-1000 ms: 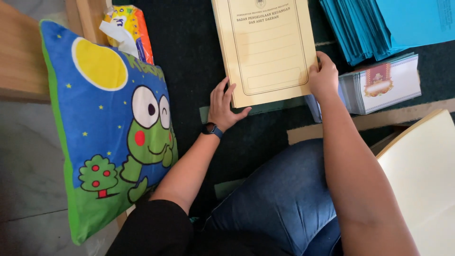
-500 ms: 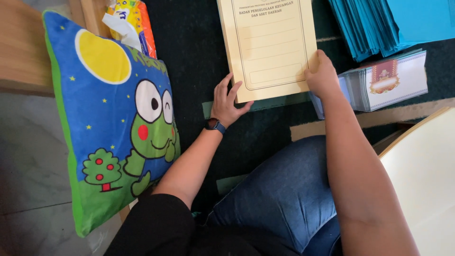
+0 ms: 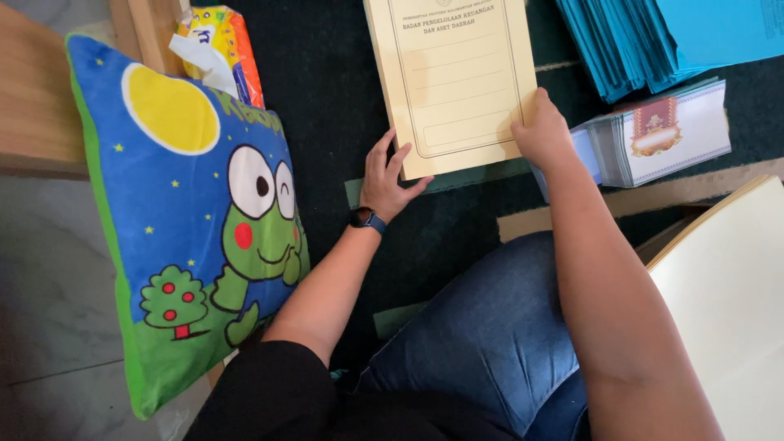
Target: Folding and smoothing out yellow file folders on the floor to ensure they are flat and aligned.
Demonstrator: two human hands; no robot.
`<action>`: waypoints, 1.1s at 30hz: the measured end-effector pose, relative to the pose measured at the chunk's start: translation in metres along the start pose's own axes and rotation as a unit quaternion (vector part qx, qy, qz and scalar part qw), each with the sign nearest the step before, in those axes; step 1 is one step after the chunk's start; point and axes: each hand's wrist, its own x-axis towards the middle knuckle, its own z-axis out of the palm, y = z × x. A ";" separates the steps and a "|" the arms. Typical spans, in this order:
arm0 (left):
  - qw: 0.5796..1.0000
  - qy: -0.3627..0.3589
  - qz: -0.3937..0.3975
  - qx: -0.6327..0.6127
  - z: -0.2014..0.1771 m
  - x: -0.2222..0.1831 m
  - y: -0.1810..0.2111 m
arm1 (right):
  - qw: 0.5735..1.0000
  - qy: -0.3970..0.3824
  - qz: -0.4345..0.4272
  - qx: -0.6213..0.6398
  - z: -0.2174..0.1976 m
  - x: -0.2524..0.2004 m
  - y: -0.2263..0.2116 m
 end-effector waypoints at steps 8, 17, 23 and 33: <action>1.000 0.011 0.007 -0.020 0.007 -0.005 -0.005 | 1.000 -0.010 0.018 0.018 -0.004 -0.007 -0.006; 0.999 0.020 -0.010 -0.037 0.006 -0.003 -0.003 | 0.999 -0.013 0.007 0.028 -0.003 -0.003 0.001; 0.999 0.030 -0.006 -0.041 0.004 0.001 -0.001 | 1.000 -0.003 0.004 0.010 0.038 0.053 0.060; 0.999 0.025 0.020 -0.012 -0.006 0.005 0.010 | 0.957 0.234 -0.144 0.089 -0.031 0.057 0.057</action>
